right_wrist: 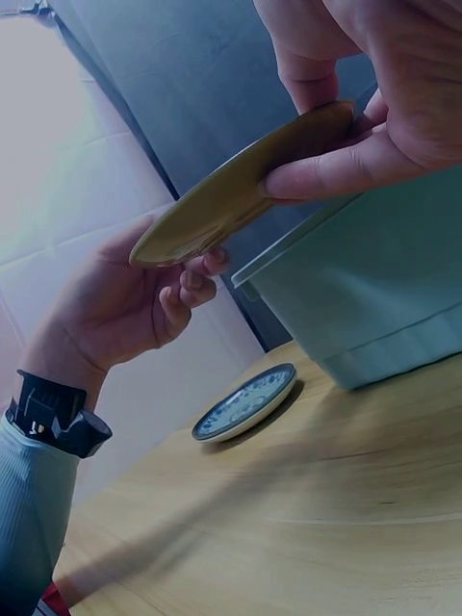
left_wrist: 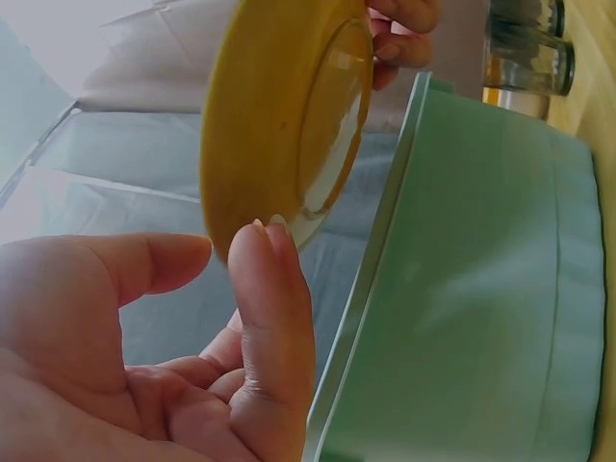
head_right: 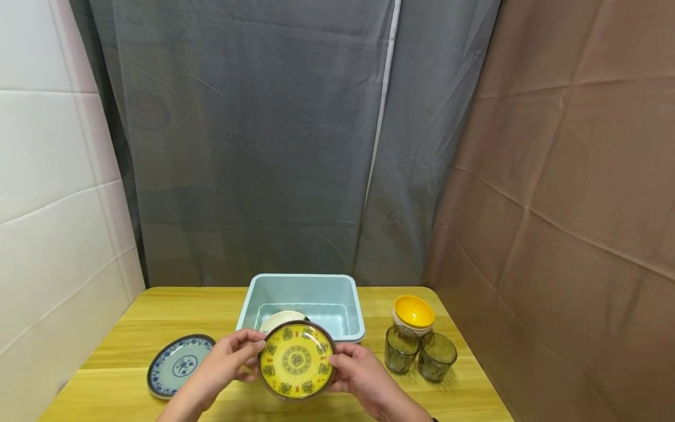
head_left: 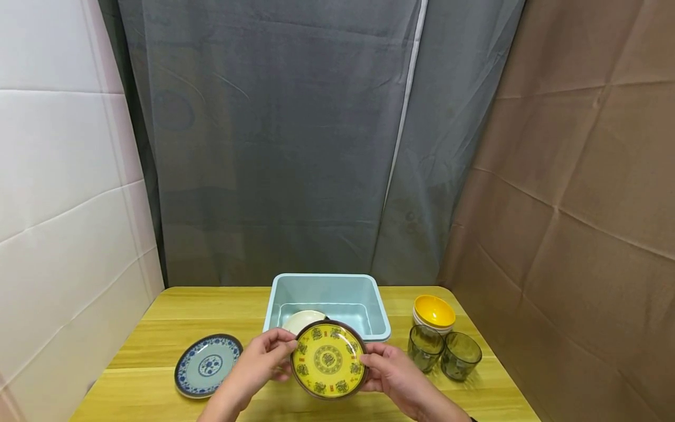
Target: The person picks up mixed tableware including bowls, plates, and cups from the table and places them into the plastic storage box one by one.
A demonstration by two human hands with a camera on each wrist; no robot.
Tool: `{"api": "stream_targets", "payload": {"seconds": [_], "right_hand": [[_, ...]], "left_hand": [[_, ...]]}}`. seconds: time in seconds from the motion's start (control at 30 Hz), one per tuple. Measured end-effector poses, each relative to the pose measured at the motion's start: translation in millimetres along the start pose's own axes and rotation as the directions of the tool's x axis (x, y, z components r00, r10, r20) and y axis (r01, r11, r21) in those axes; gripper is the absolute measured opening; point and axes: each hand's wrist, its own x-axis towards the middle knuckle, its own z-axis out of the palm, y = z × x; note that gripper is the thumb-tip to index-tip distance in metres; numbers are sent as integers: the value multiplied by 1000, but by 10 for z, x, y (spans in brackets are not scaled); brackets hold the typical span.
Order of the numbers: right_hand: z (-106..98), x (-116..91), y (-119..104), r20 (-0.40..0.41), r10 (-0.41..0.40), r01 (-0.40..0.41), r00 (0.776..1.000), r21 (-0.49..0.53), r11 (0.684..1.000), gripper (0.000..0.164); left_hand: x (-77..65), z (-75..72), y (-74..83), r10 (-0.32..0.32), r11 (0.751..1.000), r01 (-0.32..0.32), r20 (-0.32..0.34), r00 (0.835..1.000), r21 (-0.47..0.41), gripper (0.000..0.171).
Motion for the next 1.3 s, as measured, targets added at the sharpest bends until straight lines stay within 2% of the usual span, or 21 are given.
{"api": "stream_targets", "payload": {"seconds": [0.2, 0.37, 0.53, 0.63, 0.8, 0.97, 1.13, 1.3], "right_hand": [[-17, -7, -36, -25, -15, 15, 1000, -6, 1000, 24], [-64, -11, -97, -41, -31, 31, 999, -4, 1000, 16], [-115, 11, -210, -48, -38, 37, 998, -15, 999, 13], [-143, 56, -300, -59, -45, 43, 997, -29, 999, 17], [-216, 169, -472, -87, -52, 47, 995, -64, 997, 27], [-326, 312, -647, -109, -88, 74, 990, -125, 989, 40], [-438, 498, -811, -109, -97, 75, 989, -188, 979, 37], [-514, 723, -935, -152, -81, 41, 985, -249, 968, 29]], "left_hand": [[-58, -123, 14, 29, 1000, -30, -9, 1000, -10, 36], [-100, -278, 14, 39, 999, -39, -44, 998, 5, 37], [-133, -437, -17, 11, 999, -7, -103, 995, 38, 35], [-137, -497, -49, -19, 998, 28, -155, 988, 55, 33], [-118, -539, -114, -62, 995, 78, -228, 972, 62, 27], [-93, -540, -194, -84, 993, 104, -269, 960, 63, 25], [-85, -543, -267, -101, 991, 122, -278, 955, 59, 24], [-70, -538, -311, -104, 991, 125, -279, 955, 56, 25]]}}
